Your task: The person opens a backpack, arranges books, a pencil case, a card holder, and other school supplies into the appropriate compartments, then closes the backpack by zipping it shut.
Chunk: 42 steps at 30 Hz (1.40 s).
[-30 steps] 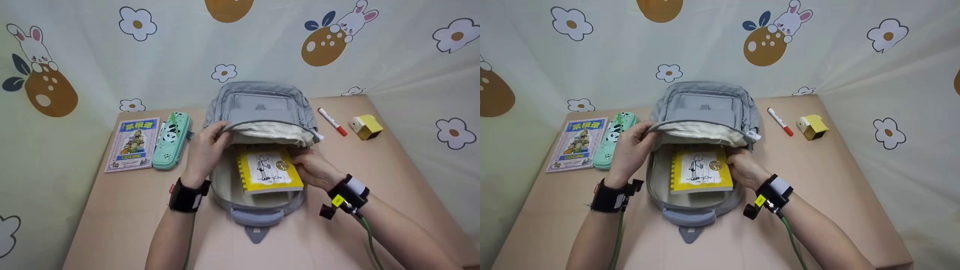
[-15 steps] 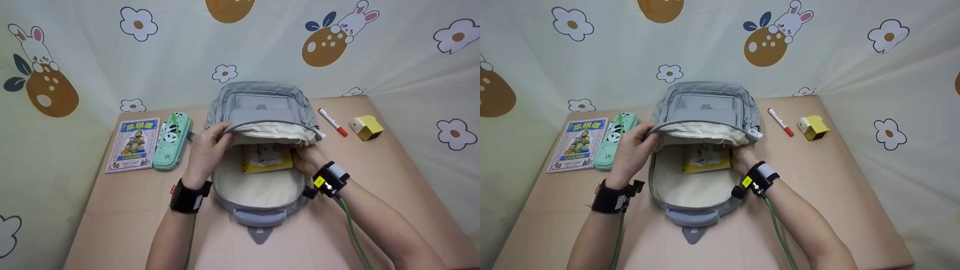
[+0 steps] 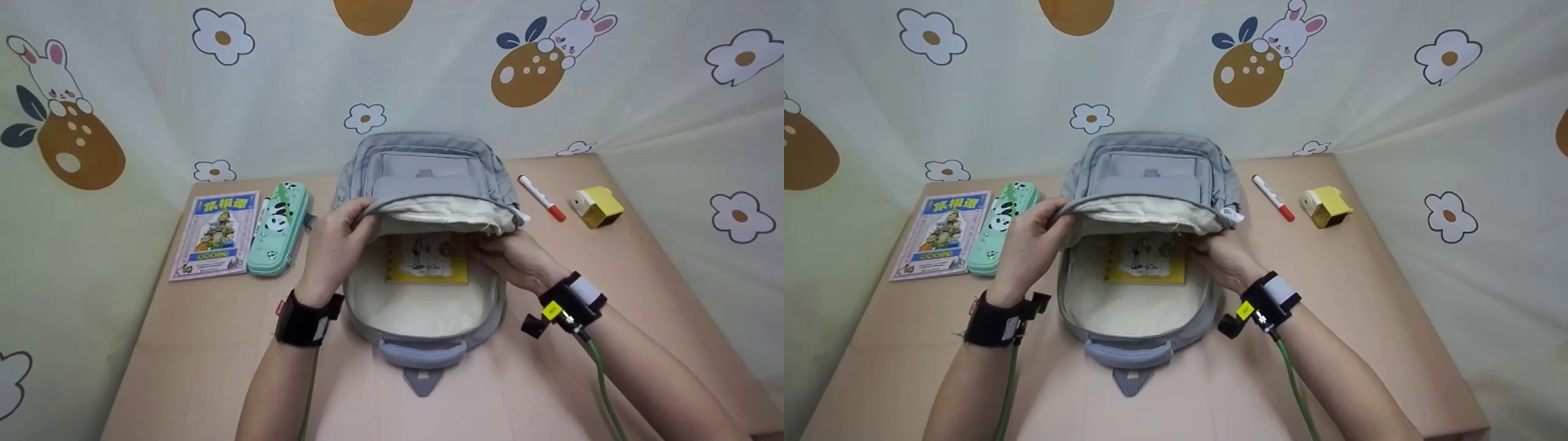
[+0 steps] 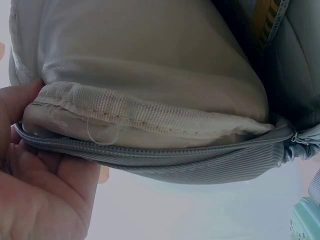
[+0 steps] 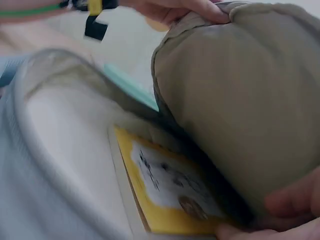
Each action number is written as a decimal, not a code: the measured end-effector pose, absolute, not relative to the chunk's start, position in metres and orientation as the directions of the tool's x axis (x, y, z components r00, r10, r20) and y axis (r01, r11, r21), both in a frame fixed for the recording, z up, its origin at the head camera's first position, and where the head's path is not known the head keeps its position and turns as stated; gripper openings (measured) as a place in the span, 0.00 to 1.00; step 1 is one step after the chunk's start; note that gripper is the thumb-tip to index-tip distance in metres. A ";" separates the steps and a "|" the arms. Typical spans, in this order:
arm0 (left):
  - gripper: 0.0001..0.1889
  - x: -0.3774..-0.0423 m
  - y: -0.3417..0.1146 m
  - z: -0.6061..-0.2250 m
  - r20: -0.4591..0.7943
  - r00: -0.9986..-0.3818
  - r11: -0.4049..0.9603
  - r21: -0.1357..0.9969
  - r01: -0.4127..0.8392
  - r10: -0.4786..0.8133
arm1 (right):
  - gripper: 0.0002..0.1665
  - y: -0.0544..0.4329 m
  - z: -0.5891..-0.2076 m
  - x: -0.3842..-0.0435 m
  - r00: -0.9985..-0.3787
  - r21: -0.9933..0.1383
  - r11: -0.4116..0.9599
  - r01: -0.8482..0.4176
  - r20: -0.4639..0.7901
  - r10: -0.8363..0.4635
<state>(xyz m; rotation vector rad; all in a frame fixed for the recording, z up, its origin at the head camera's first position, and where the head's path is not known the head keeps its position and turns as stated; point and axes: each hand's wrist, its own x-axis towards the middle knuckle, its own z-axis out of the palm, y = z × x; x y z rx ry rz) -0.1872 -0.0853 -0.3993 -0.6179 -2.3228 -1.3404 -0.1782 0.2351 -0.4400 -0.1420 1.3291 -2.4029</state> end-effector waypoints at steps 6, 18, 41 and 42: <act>0.09 -0.188 -0.086 -0.398 0.534 -0.823 0.449 0.698 0.559 0.195 | 0.19 0.266 -0.425 -0.163 -0.941 -0.964 0.228 0.138 -0.199 -0.272; 0.10 -0.188 -0.084 -0.398 0.521 -0.828 0.452 0.699 0.553 0.208 | 0.18 0.297 -0.395 -0.160 -0.921 -0.626 0.693 -0.357 0.358 -0.152; 0.10 -0.185 -0.088 -0.397 0.508 -0.823 0.460 0.685 0.565 0.255 | 0.16 0.248 -0.396 -0.169 -0.779 -0.501 0.638 -0.584 0.565 -0.270; 0.09 -0.185 -0.089 -0.398 0.504 -0.823 0.458 0.686 0.566 0.263 | 0.15 0.247 -0.397 -0.169 -0.775 -0.500 0.639 -0.585 0.578 -0.258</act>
